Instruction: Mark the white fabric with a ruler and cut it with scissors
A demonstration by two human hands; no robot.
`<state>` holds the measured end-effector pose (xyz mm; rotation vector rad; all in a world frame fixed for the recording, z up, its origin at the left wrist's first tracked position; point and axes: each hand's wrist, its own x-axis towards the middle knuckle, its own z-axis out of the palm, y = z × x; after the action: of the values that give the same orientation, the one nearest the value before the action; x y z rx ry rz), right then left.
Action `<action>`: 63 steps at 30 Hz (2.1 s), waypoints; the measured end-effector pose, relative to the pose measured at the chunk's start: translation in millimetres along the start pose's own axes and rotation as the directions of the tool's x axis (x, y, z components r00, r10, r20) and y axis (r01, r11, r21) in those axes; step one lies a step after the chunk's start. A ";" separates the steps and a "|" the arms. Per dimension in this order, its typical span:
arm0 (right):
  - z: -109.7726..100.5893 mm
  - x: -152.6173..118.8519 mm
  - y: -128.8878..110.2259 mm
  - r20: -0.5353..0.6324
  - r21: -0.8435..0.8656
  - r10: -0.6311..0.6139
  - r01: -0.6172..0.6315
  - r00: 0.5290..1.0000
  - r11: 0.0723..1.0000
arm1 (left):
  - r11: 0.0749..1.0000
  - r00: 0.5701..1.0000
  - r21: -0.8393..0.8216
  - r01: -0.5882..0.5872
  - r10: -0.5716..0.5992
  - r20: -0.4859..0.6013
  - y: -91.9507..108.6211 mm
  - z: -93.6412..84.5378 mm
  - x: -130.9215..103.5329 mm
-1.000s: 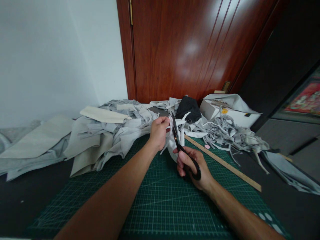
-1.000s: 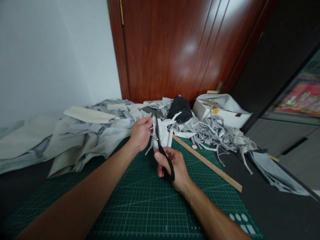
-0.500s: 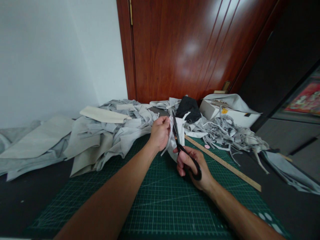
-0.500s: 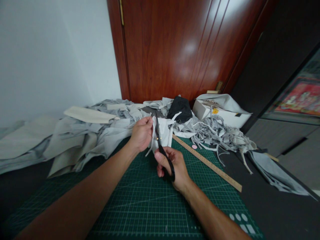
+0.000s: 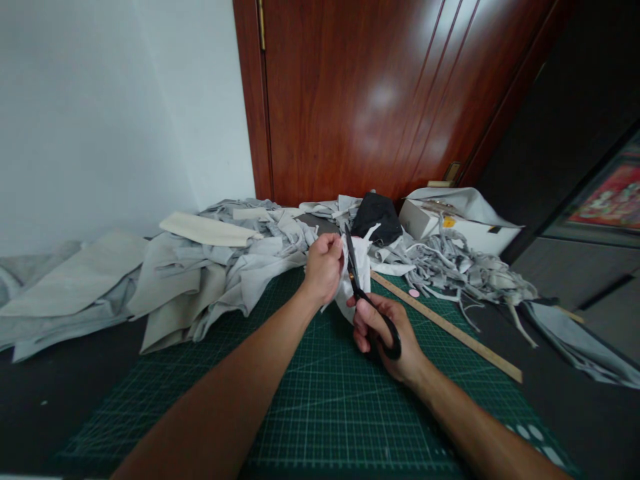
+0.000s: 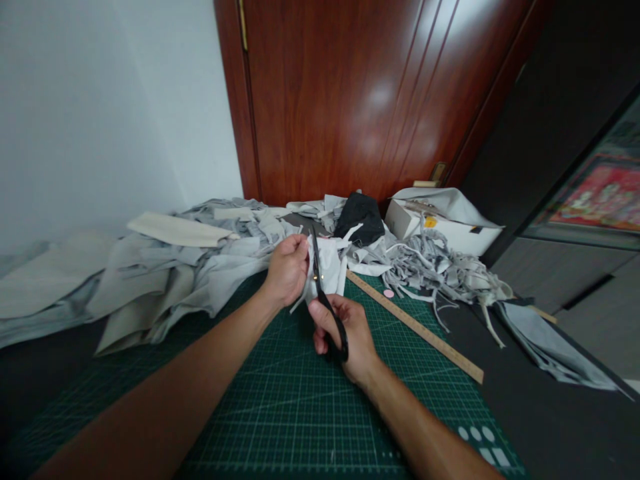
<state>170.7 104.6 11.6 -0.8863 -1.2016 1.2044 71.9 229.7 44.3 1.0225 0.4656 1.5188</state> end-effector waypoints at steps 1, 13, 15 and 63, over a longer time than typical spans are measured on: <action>0.4 -0.3 0.0 -0.003 -0.001 0.002 -0.002 1.000 1.000 | 1.000 1.000 0.000 -0.005 0.005 -0.002 -1.4 -0.2 0.3; -0.2 -1.0 2.1 -0.023 -0.039 0.005 -0.005 1.000 0.999 | 1.000 1.000 -0.006 -0.027 0.027 0.013 -6.2 0.4 -0.7; 0.0 -1.1 1.7 -0.026 -0.037 0.004 -0.005 1.000 0.999 | 1.000 1.000 -0.009 -0.028 0.028 0.011 -6.2 0.4 -0.4; 10.2 -5.8 -0.5 -0.076 -0.126 0.025 -0.034 0.997 0.991 | 0.962 0.985 0.255 -0.099 0.131 -0.113 -15.9 -3.3 2.2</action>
<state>161.2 97.9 12.9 -1.0380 -1.2191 1.1179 78.7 236.3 30.9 1.1658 0.7131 1.6670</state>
